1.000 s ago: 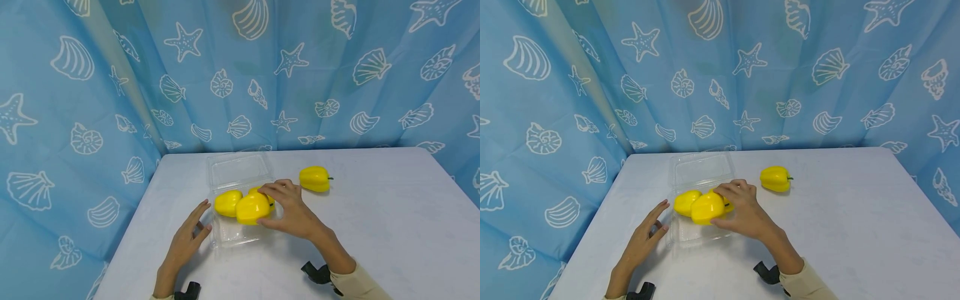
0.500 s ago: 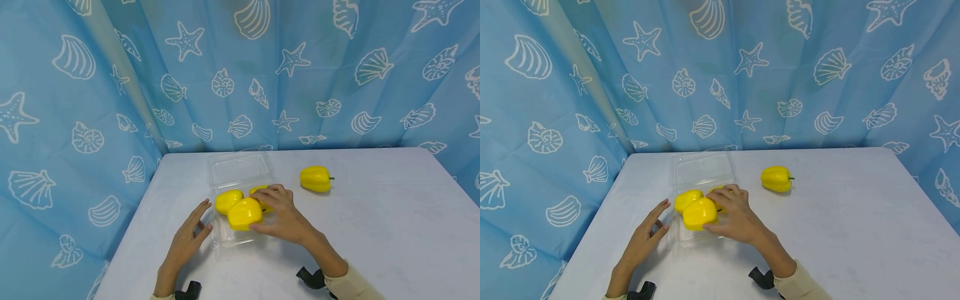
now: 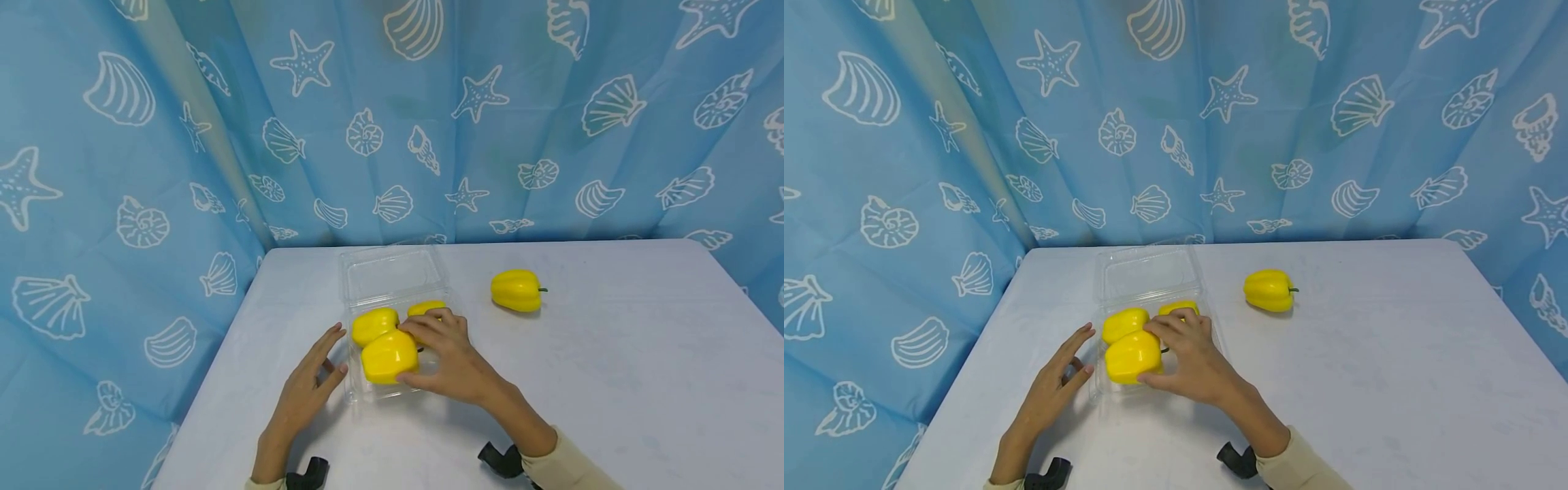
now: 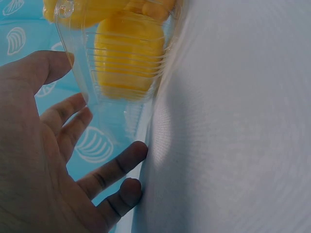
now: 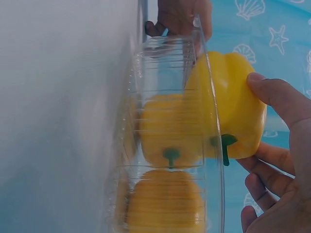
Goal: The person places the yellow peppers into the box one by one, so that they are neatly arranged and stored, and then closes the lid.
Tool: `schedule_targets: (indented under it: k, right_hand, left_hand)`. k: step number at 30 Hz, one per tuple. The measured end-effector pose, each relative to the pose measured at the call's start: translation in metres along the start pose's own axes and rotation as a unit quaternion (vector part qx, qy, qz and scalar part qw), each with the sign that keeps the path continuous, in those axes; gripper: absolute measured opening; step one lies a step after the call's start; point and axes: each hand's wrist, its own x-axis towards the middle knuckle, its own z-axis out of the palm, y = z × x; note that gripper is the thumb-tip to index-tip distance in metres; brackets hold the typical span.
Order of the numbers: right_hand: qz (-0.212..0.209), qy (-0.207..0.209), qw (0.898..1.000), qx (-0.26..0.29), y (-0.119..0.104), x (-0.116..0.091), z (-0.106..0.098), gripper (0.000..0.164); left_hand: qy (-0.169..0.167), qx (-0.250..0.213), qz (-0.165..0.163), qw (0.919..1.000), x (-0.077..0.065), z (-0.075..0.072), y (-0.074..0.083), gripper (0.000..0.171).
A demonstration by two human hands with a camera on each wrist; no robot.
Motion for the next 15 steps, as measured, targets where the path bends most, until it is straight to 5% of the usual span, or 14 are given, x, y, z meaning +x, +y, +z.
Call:
schedule_targets:
  k: [15]
  right_hand:
    - [0.010,-0.015,1.000,-0.004,-0.0012,-0.0014,0.0086,0.072]
  left_hand:
    - [-0.003,0.008,-0.002,1.0000,0.0004,0.0002,0.0003,0.060]
